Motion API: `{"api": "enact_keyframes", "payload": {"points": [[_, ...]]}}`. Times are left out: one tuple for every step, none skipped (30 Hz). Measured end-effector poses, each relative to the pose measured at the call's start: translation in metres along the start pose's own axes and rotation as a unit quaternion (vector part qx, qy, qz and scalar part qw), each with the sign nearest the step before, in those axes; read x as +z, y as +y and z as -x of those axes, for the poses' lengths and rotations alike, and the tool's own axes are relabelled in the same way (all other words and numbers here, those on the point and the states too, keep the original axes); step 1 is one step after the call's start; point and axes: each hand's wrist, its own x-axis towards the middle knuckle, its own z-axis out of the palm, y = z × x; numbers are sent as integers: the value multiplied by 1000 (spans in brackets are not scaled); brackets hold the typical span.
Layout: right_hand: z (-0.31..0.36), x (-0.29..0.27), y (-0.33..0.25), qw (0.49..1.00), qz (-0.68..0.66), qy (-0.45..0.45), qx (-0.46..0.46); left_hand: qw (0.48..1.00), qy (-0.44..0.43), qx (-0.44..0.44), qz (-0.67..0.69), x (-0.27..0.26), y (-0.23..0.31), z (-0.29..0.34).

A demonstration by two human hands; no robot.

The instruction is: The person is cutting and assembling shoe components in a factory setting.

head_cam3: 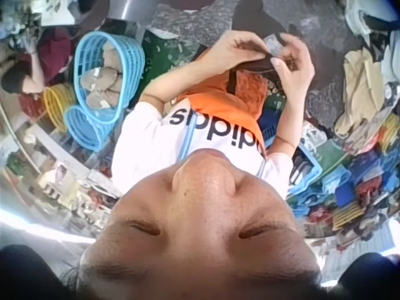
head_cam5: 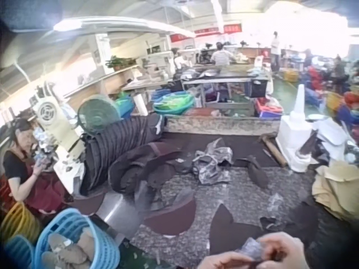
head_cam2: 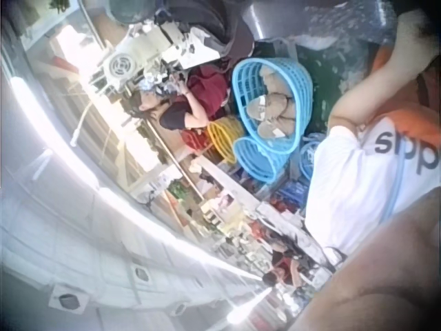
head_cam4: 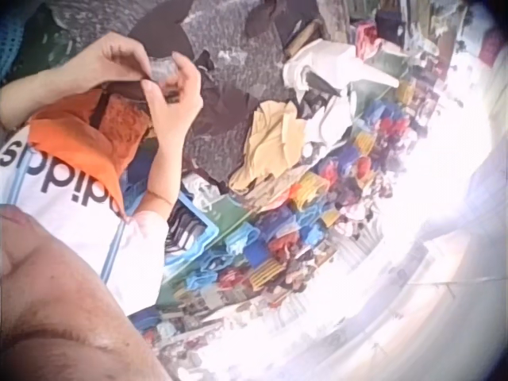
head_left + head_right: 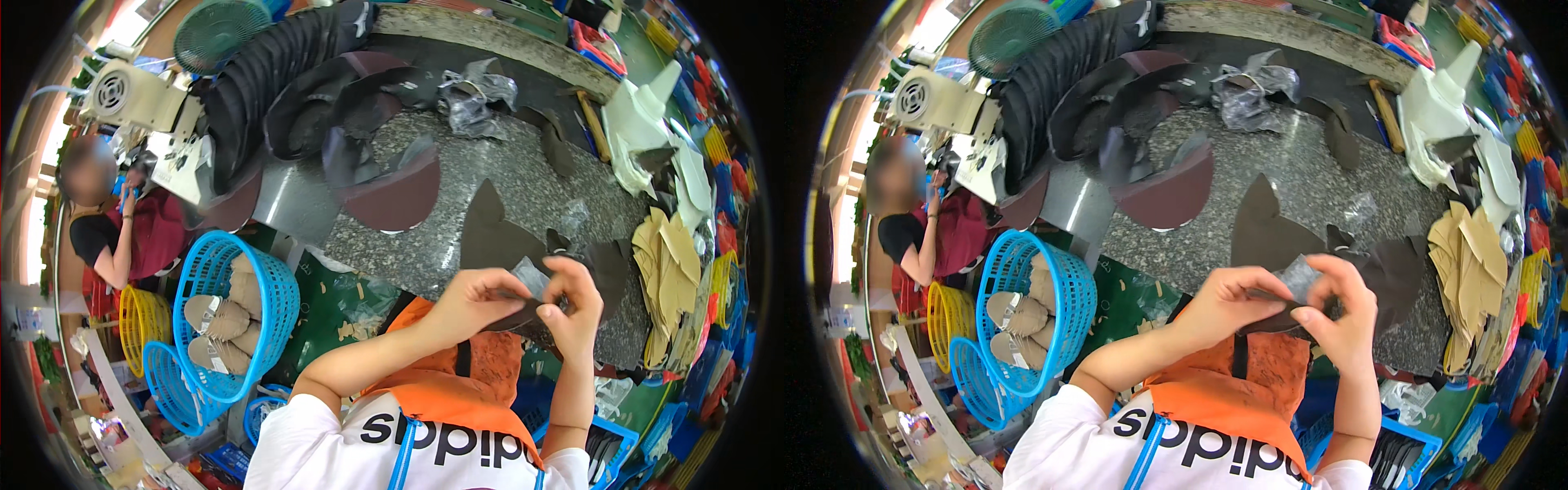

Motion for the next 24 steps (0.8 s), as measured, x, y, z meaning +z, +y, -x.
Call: {"api": "enact_keyframes", "payload": {"points": [[-4, -3, 0, 999, 16, -48, 11, 995, 31, 57, 71, 1, 4, 2], [-11, -2, 0, 993, 44, -108, 5, 982, 61, 111, 143, 0, 6, 5], [-17, -5, 0, 981, 99, -165, -30, 974, 89, 118, 169, -4, 5, 5], [-16, -3, 12, 979, 97, -174, -45, 967, 116, 124, 193, -9, 3, 6], [-15, -1, 18, 980, 108, -161, -40, 958, 143, 90, 231, -11, 4, 7], [-15, 1, 20, 981, 116, -150, -37, 947, 174, 57, 264, -15, 5, 9], [-15, 2, 20, 982, 121, -139, -30, 937, 181, 56, 294, -21, 7, 10], [-15, 3, 19, 984, 127, -123, -24, 925, 190, 56, 323, -25, 8, 10], [-15, 3, 20, 985, 131, -109, -21, 919, 182, 74, 343, -28, 9, 10], [-13, 1, 21, 986, 132, -104, -19, 914, 164, 99, 357, -28, 12, 8], [-12, -1, 22, 987, 120, -103, 10, 914, 168, 87, 358, -36, 7, 7], [-10, -2, 24, 988, 108, -104, 39, 914, 173, 75, 359, -42, 3, 7], [-8, -2, 25, 988, 109, -100, 40, 909, 167, 75, 375, -43, 2, 8], [-7, -1, 27, 989, 103, -83, 66, 910, 164, 74, 374, -47, 0, 9], [-6, -1, 28, 989, 96, -67, 91, 901, 147, 92, 397, -51, -4, 10], [-6, -1, 31, 989, 96, -66, 90, 892, 130, 110, 419, -52, -6, 11], [-6, -1, 34, 990, 29, -64, 119, 889, 137, 118, 420, -51, -7, 13], [-7, -1, 36, 987, -38, -63, 145, 890, 136, 120, 419, -51, -7, 14], [-9, -1, 33, 987, -37, -62, 142, 896, 142, 126, 401, -50, -7, 16], [-10, 0, 29, 987, -112, -51, 106, 902, 148, 131, 384, -49, -7, 18], [-15, 3, 24, 979, -186, -43, 69, 902, 149, 134, 382, -49, -9, 21], [-19, 4, 19, 979, -187, -45, 66, 923, 222, 153, 273, -48, -11, 23], [-25, 4, 11, 984, -160, -53, 58, 928, 292, 169, 159, -46, -11, 23], [-28, 3, 3, 988, -131, -58, 53, 909, 349, 227, 12, -42, -11, 20]]}}
